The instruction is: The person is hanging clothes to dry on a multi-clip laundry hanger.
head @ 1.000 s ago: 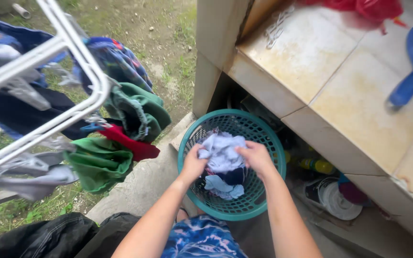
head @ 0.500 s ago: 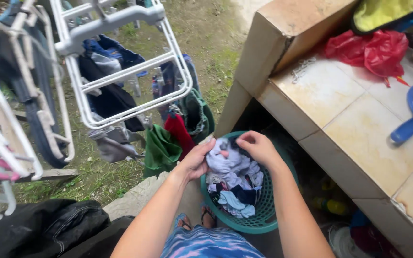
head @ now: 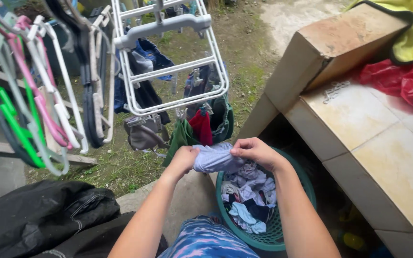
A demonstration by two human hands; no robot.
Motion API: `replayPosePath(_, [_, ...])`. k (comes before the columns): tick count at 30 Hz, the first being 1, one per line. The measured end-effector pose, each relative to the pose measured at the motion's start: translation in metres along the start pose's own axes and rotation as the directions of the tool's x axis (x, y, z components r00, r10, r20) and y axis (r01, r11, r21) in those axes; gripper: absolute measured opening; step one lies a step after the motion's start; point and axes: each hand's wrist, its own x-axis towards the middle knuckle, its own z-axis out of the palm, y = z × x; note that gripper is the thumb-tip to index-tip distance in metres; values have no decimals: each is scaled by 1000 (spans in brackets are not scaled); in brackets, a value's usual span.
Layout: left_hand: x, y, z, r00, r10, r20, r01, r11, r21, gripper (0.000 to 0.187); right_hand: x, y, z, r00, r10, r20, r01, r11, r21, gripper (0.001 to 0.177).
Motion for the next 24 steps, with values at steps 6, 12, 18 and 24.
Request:
replayPosePath(6, [-51,39,-15,832,551,69,-433,721,-542,34,31,-41,48,990,66,125,-43,983,-178,24])
replayPosePath(12, [-60,10,-68,851,400,340,-250,878,-409,31,71,-53,65,977,-75,201,96,990,-101,26])
replayPosePath(18, [-101,17,-105,930,299,214,-18,617,-787,29,98,-83,122,910,-387,147,406,903,-141,39])
replayPosePath(24, [-99,19,-97,953,305,2,-124,393,-911,42,158,-66,141,915,-384,-126,391,920,37,32])
